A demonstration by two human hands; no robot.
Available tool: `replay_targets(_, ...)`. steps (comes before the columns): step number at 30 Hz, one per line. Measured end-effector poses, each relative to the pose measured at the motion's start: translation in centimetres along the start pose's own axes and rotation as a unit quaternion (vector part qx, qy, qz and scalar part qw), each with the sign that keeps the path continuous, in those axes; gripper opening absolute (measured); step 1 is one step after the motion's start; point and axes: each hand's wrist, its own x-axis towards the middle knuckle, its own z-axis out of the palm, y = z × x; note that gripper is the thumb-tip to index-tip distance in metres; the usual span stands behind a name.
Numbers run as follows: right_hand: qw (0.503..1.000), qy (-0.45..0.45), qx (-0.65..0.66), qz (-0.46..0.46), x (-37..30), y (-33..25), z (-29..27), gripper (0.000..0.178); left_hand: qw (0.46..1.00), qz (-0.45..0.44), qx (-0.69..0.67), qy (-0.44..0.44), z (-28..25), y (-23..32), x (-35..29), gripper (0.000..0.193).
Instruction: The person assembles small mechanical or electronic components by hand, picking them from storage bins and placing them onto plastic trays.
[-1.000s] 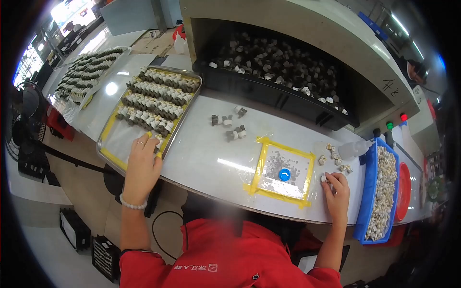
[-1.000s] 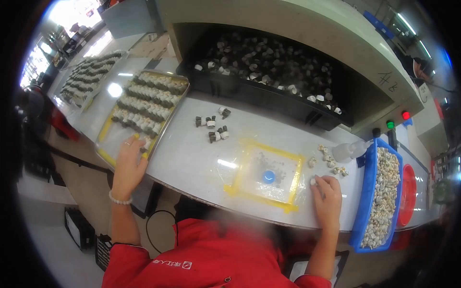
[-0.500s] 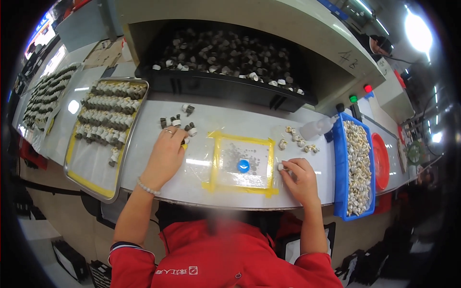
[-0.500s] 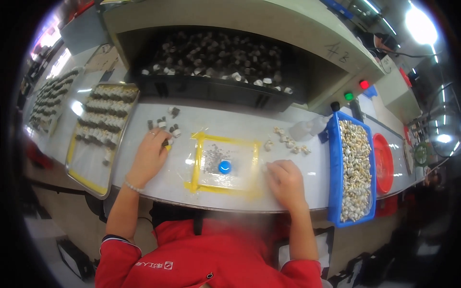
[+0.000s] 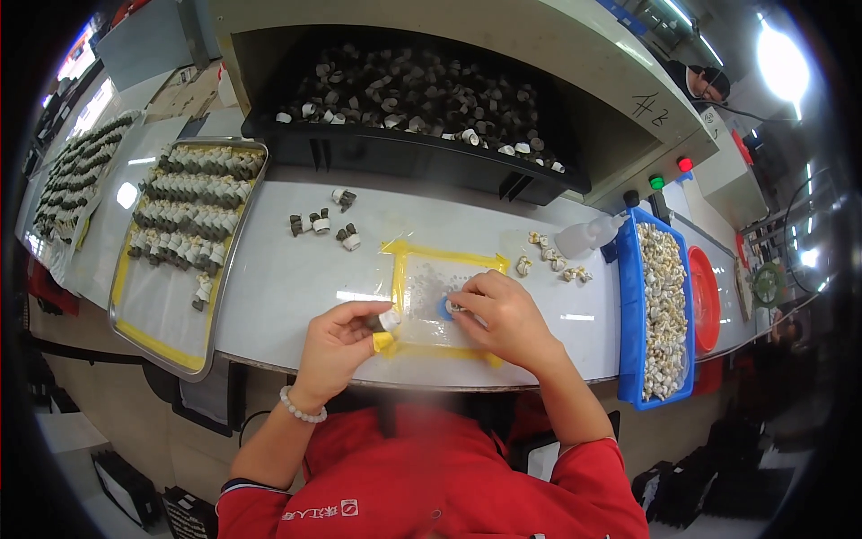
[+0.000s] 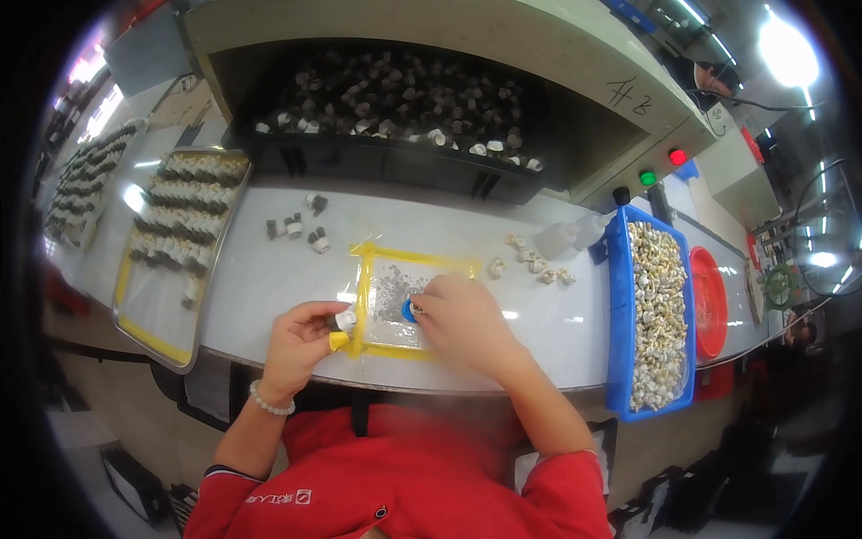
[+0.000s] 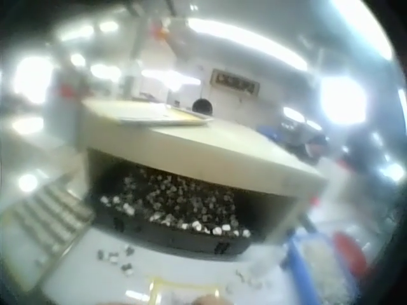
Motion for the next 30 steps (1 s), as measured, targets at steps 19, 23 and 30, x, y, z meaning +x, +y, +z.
replay_targets(19, 0.998, 0.029, 0.035, 0.050, -0.2, -0.5, -0.3, 0.021, 0.998, -0.023, -0.040, -0.031, 2.1, -2.2, 0.4, 0.027)
replay_targets(23, 0.979, 0.027, 0.185, 0.077, -0.6, -1.1, -0.5, 0.022, 0.998, -0.021, -0.047, -0.030, 2.0, -2.3, 0.4, 0.026)
replay_targets(30, 0.958, 0.019, 0.270, 0.098, -1.0, -1.8, 0.1, 0.023, 0.998, -0.025, -0.043, -0.026, 1.9, -2.4, 0.4, 0.025)
